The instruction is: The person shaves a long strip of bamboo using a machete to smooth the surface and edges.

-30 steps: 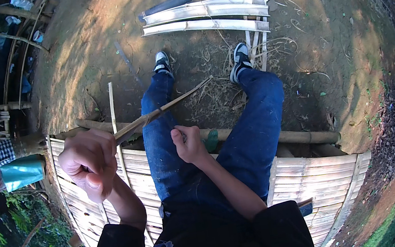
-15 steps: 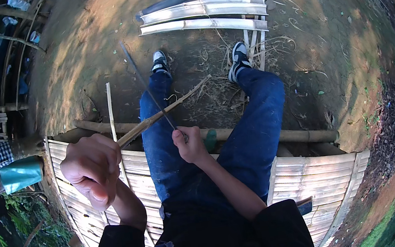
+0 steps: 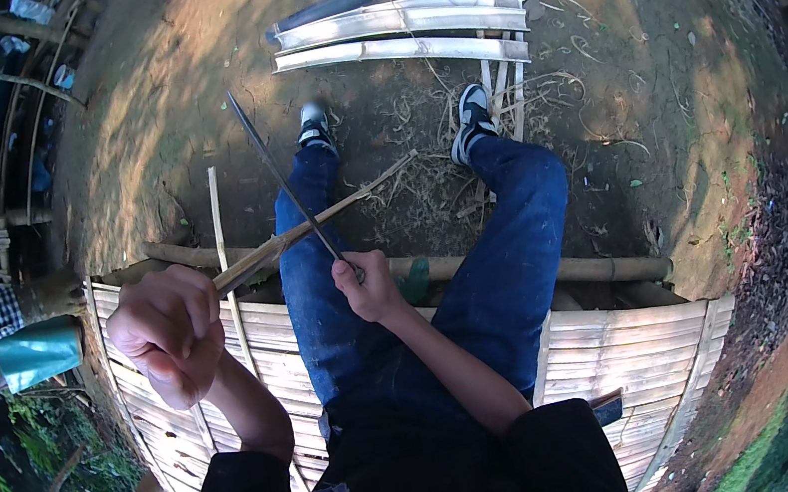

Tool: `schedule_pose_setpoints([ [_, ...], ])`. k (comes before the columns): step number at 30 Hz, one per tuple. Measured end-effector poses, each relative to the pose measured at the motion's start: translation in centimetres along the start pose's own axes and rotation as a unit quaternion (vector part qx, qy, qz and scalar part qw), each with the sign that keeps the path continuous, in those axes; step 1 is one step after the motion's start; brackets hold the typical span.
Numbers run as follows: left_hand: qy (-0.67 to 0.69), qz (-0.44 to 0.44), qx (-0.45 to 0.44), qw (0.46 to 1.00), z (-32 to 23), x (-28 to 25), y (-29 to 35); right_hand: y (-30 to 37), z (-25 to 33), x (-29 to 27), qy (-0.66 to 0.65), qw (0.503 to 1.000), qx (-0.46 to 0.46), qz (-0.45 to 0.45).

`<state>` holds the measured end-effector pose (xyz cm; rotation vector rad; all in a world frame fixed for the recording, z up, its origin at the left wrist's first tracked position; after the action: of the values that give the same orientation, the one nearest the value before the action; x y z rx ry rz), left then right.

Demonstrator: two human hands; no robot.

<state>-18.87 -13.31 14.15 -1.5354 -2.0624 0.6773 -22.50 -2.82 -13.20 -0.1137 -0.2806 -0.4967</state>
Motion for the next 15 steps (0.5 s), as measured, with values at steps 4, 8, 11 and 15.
schedule_pose_setpoints([
  [4, -0.029, -0.054, 0.000, 0.998, 0.1, -0.9, -0.1, 0.2, -8.5, -3.6, -0.202, 0.946, 0.227, -0.111],
  [8, -0.053, -0.065, 0.007, 0.996, 0.0, -2.3, 0.7, 0.8, -7.7, -3.8, -0.096, 0.945, 0.287, -0.126],
  [11, -0.062, -0.060, 0.008, 0.996, 0.0, -1.9, 0.7, 0.7, -4.8, -2.7, -0.049, 0.966, 0.226, -0.119],
  [15, -0.032, -0.072, 0.024, 0.997, 0.1, -0.9, 0.8, -1.6, 1.1, -2.4, 0.158, 0.986, 0.020, -0.046],
])
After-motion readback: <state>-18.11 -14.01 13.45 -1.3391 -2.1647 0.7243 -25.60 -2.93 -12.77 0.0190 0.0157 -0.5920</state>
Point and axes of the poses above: each hand's wrist, its own y-axis away from the middle knuckle, its own x-axis out of the palm, z = x × y, the point moved 6 cm from there along -y, towards the middle knuckle, and after that the axes turned 9 degrees about z, right-handed, at the moved point
